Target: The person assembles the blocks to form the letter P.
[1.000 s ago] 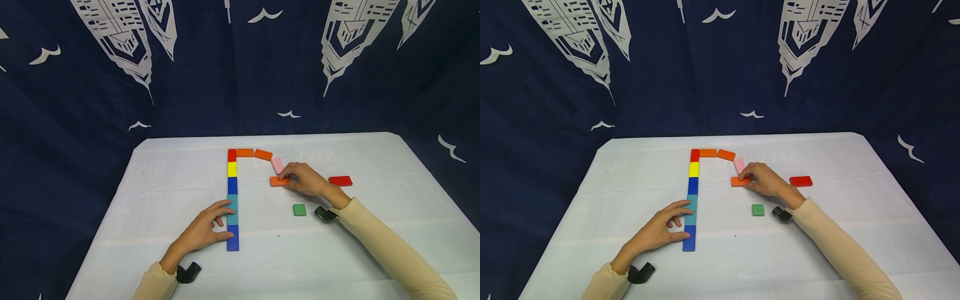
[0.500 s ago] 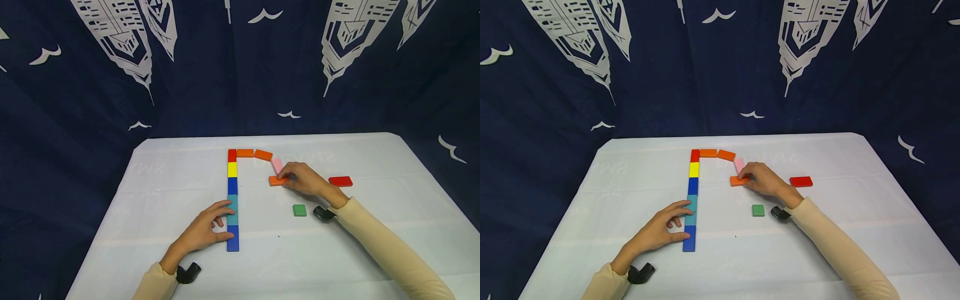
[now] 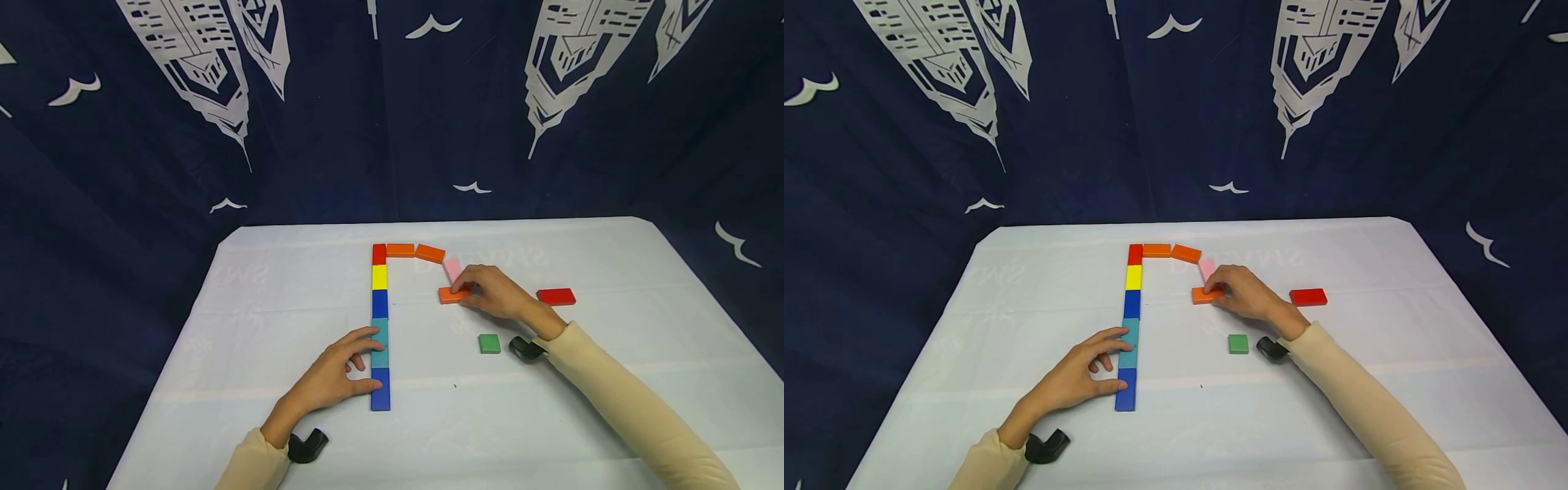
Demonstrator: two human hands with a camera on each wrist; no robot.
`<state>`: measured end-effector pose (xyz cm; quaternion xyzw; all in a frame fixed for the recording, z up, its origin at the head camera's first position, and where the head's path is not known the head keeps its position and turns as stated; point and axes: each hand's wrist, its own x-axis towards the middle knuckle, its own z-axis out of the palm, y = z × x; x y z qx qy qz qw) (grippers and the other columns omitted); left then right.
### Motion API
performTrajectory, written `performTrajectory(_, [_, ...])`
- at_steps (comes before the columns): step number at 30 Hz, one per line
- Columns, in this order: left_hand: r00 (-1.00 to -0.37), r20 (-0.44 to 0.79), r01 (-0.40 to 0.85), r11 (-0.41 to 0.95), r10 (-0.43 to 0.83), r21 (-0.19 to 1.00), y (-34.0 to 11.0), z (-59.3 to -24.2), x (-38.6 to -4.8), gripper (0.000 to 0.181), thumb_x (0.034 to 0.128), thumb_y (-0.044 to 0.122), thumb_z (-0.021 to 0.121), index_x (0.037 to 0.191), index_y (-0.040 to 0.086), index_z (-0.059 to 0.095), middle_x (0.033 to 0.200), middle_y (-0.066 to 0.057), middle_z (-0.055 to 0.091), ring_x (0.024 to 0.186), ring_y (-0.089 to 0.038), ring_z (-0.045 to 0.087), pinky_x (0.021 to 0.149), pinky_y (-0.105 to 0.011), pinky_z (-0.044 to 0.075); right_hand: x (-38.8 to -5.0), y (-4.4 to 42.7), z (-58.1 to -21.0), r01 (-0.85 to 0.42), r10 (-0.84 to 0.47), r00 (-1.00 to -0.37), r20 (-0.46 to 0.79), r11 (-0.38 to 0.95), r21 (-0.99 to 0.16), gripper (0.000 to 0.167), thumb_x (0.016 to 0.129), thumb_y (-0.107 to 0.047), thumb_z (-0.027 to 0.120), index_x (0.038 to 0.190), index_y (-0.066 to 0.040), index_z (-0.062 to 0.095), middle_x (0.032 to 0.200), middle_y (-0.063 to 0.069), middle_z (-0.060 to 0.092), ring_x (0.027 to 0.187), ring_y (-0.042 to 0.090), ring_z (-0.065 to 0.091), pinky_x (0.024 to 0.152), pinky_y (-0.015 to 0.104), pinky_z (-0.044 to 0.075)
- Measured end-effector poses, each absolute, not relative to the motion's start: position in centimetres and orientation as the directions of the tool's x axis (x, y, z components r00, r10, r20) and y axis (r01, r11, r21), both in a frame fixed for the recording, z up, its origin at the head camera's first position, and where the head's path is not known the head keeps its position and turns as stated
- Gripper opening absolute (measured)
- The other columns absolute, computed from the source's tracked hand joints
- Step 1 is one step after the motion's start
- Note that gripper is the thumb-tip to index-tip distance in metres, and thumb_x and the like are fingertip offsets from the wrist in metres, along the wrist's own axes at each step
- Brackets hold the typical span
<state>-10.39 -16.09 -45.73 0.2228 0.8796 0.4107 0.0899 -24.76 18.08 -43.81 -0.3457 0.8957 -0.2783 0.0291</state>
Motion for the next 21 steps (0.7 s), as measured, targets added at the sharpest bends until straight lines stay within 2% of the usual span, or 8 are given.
performTrajectory(7, [-0.885, 0.017, 0.311, 0.564, 0.465, 0.765, -16.1, -45.8, -10.4, 0.050, 0.0825, 0.029, 0.084, 0.128, 0.016, 0.066, 0.154, -0.004, 0.046, 0.083, -0.009, 0.056, 0.074, -0.024, 0.047, -24.8, 17.8, -43.7, -0.595, -0.632, -0.764, 0.131, 0.611, -0.523, 0.026, 0.082, -0.004, 0.081, 0.107, -0.008, 0.074, 0.106, 0.004, 0.072, 0.100, 0.023, 0.063, 0.097, 0.046, 0.050])
performTrajectory(21, [-0.886, 0.013, 0.309, 0.571, 0.463, 0.760, -16.1, -45.8, -10.5, 0.050, 0.0824, 0.029, 0.084, 0.128, 0.016, 0.066, 0.154, -0.004, 0.045, 0.083, -0.008, 0.057, 0.074, -0.024, 0.047, -23.9, 20.0, -43.0, -0.569, -0.586, -0.793, 0.167, 0.613, -0.548, 0.030, 0.082, -0.004, 0.080, 0.112, -0.005, 0.072, 0.105, 0.007, 0.071, 0.096, 0.026, 0.062, 0.090, 0.047, 0.052])
